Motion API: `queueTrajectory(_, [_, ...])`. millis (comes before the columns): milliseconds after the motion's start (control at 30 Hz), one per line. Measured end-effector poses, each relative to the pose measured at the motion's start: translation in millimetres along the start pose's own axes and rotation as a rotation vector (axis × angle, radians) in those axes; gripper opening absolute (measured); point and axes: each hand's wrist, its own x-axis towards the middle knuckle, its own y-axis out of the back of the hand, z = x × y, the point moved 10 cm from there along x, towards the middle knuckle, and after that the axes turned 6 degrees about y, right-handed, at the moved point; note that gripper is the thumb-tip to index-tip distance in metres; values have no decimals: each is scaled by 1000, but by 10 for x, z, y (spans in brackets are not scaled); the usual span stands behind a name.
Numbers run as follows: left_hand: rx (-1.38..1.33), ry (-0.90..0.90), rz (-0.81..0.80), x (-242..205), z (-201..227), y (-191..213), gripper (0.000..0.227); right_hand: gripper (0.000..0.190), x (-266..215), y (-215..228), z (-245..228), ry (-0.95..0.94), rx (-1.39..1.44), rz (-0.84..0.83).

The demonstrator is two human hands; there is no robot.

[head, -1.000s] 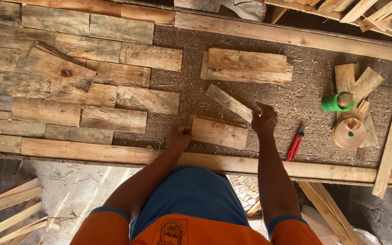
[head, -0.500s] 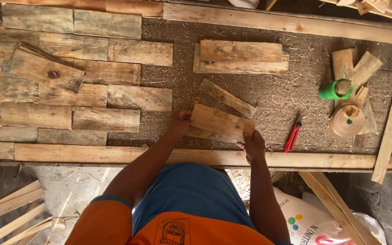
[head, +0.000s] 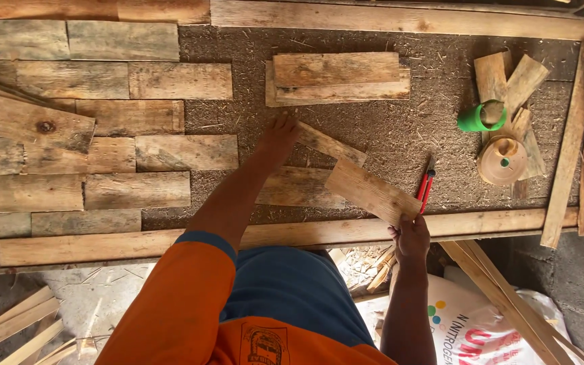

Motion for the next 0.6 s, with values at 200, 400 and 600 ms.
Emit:
queueTrajectory(200, [49, 73, 3, -186, -58, 280, 39, 28, 24, 36, 46, -35, -82, 70])
queueTrajectory(400, [-82, 285, 44, -434, -215, 333, 37, 31, 227, -624, -164, 40, -106, -23])
queueTrajectory(600, [-174, 355, 284, -578, -416, 325, 61, 36, 538, -1426, -469, 95, -201, -79])
